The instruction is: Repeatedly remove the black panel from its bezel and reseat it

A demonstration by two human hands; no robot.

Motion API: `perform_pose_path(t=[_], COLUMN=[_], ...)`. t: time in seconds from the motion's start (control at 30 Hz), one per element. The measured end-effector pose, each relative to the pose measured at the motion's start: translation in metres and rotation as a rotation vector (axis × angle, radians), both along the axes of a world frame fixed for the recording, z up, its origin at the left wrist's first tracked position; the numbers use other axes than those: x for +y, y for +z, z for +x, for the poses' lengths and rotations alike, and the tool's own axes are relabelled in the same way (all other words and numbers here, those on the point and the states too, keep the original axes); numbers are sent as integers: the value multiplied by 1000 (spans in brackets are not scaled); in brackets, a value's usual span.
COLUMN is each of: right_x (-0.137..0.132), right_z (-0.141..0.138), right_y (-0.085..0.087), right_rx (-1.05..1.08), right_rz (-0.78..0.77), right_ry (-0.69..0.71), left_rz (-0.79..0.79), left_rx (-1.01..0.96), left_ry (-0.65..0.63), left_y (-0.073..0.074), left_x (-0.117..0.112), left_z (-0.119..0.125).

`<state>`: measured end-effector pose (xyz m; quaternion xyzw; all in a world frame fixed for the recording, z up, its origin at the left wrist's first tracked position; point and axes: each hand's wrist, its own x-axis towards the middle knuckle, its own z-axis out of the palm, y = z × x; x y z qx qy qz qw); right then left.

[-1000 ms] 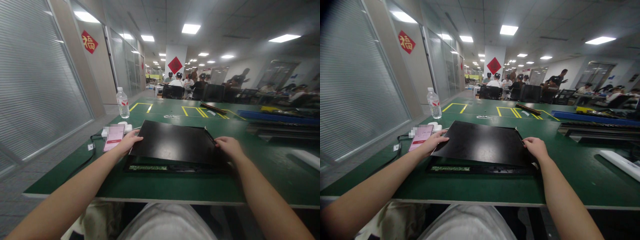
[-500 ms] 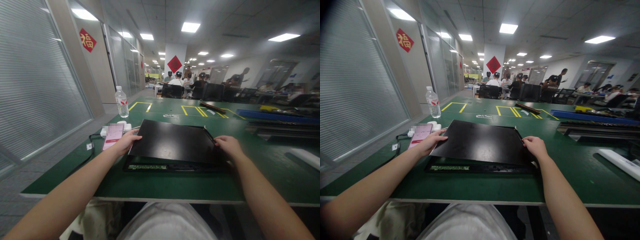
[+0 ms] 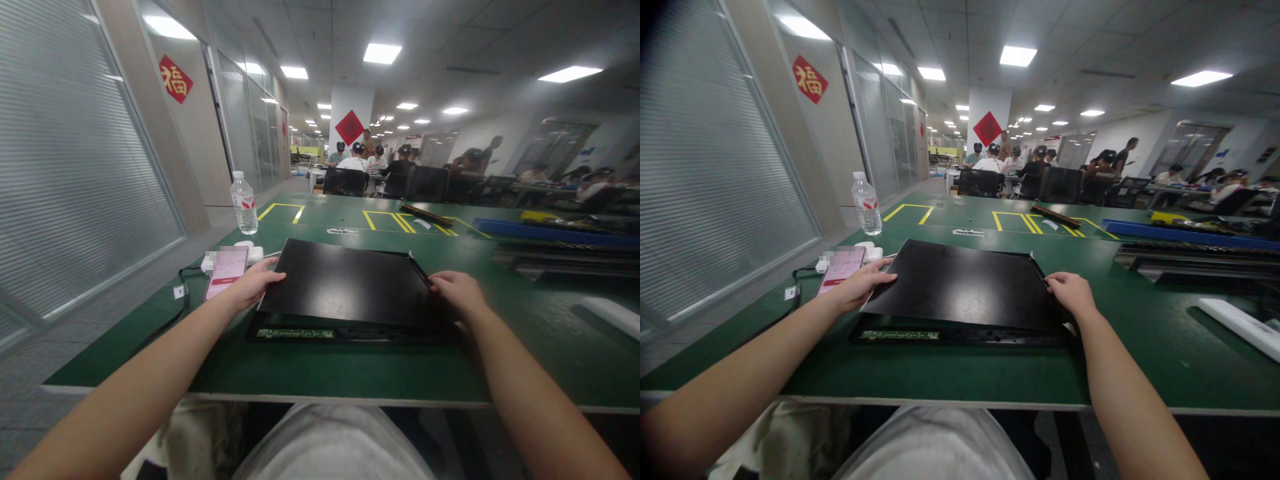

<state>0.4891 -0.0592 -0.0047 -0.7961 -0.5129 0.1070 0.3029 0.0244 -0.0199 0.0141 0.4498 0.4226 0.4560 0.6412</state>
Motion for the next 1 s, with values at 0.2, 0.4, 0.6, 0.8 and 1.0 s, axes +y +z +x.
perform_pose_path(t=[0.2, 0.4, 0.6, 0.8, 1.0], right_x=[-1, -1, -4, -2, 3], right_z=[-2, -2, -5, -3, 4], right_y=[1, 2, 6, 3, -4], right_rx=[-2, -3, 0, 5, 39], right_rz=[3, -4, -8, 0, 22], right_ry=[5, 6, 1, 0, 12], left_rz=[-13, 1, 96, 239, 428], left_rx=[30, 52, 63, 188, 527], left_ry=[3, 17, 33, 56, 206], left_y=[4, 1, -1, -3, -11], left_x=[-4, -4, -3, 0, 9], left_z=[2, 2, 4, -1, -8])
